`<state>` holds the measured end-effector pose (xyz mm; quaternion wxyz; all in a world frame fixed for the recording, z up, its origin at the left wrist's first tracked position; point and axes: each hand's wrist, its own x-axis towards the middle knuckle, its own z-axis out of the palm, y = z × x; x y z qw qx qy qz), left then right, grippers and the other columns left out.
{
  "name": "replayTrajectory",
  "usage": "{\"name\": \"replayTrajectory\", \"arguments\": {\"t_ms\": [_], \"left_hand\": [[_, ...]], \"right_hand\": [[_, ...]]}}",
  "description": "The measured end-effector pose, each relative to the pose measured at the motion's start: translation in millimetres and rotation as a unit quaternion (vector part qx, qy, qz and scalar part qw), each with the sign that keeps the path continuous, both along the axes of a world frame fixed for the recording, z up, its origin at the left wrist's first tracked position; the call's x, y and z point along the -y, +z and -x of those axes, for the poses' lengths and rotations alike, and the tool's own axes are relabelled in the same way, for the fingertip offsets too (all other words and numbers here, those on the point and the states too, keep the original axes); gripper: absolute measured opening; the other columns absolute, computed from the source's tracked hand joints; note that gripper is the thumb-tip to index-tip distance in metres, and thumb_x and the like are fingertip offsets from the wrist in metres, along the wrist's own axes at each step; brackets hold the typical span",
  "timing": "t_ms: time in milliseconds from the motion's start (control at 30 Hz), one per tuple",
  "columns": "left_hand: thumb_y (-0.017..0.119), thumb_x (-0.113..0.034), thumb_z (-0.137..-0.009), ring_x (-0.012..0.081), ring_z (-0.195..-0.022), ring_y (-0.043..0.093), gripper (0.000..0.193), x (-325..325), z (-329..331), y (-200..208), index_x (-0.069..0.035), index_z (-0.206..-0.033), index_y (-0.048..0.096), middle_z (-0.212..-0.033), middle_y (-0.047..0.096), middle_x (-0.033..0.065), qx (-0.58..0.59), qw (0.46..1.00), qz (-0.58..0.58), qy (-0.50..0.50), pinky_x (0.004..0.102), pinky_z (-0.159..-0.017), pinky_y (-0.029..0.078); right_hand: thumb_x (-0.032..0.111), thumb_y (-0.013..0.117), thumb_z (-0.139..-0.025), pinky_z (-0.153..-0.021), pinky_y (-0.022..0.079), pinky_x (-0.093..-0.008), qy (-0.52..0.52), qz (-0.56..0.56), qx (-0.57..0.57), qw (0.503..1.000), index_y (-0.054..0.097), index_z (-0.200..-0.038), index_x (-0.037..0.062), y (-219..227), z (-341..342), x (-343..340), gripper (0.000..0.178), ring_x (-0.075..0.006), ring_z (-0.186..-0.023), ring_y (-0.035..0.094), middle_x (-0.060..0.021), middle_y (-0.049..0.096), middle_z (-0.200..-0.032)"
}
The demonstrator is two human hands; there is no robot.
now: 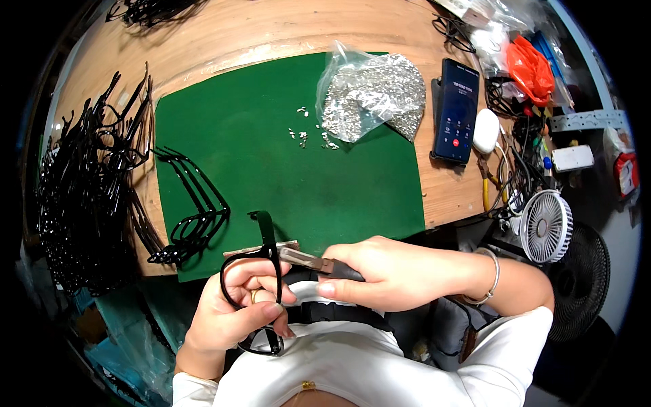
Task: The person assembles eyeglasses by inserting metal screws into the hinge areas of black frames using pliers. They pick up frames from a pile, tighten the screws, and place the finished frames on the table.
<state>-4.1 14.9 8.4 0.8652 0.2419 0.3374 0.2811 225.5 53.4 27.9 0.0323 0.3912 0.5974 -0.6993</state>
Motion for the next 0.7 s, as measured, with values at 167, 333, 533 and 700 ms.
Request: {"name": "replayTrajectory", "arguments": {"t_ms": [167, 333, 533, 700], "left_hand": [[0.048, 0.006, -0.080, 0.0138, -0.073, 0.061, 0.041, 1.3, 0.8, 1.3, 0.002, -0.120, 0.040, -0.099, 0.057, 0.0120, 0.002, 1.000, -0.008, -0.028, 0.0219, -0.064, 0.045], [0.047, 0.008, -0.080, 0.0137, -0.071, 0.061, 0.041, 6.2, -1.0, -1.5, 0.002, -0.121, 0.038, -0.098, 0.057, 0.0125, -0.027, 0.999, -0.025, -0.021, 0.0228, -0.064, 0.046], [0.047, 0.009, -0.081, 0.0149, -0.070, 0.060, 0.042, 7.0, -9.8, -1.6, 0.002, -0.121, 0.036, -0.100, 0.057, 0.0126, -0.035, 0.999, -0.036, 0.004, 0.0232, -0.062, 0.047], [0.048, 0.007, -0.081, 0.0154, -0.070, 0.060, 0.042, 1.4, -2.6, 0.3, 0.001, -0.121, 0.038, -0.100, 0.056, 0.0125, 0.025, 1.000, 0.002, -0.014, 0.0253, -0.064, 0.048]], "right_hand": [[0.034, 0.045, -0.089, -0.055, 0.043, -0.0347, 0.041, -0.032, 0.001, 0.999, 0.049, -0.097, -0.0055, 5.1, 4.5, -10.3, 0.041, -0.0246, -0.058, 0.055, -0.0137, 0.053, -0.062], [0.035, 0.049, -0.087, -0.056, 0.045, -0.0382, 0.081, -0.063, 0.072, 0.992, 0.053, -0.088, -0.0061, 10.6, 13.9, -19.5, 0.041, -0.0324, -0.059, 0.057, -0.0191, 0.054, -0.059], [0.034, 0.052, -0.084, -0.058, 0.047, -0.0387, 0.052, -0.146, 0.097, 0.983, 0.055, -0.078, -0.0056, -2.7, 9.3, -8.8, 0.040, -0.0356, -0.061, 0.057, -0.0204, 0.056, -0.061], [0.046, 0.042, -0.088, -0.059, 0.041, -0.0263, 0.053, 0.116, -0.069, 0.989, 0.053, -0.081, -0.0009, -11.4, -2.5, -25.7, 0.048, -0.0121, -0.065, 0.050, -0.0051, 0.053, -0.068]]}}
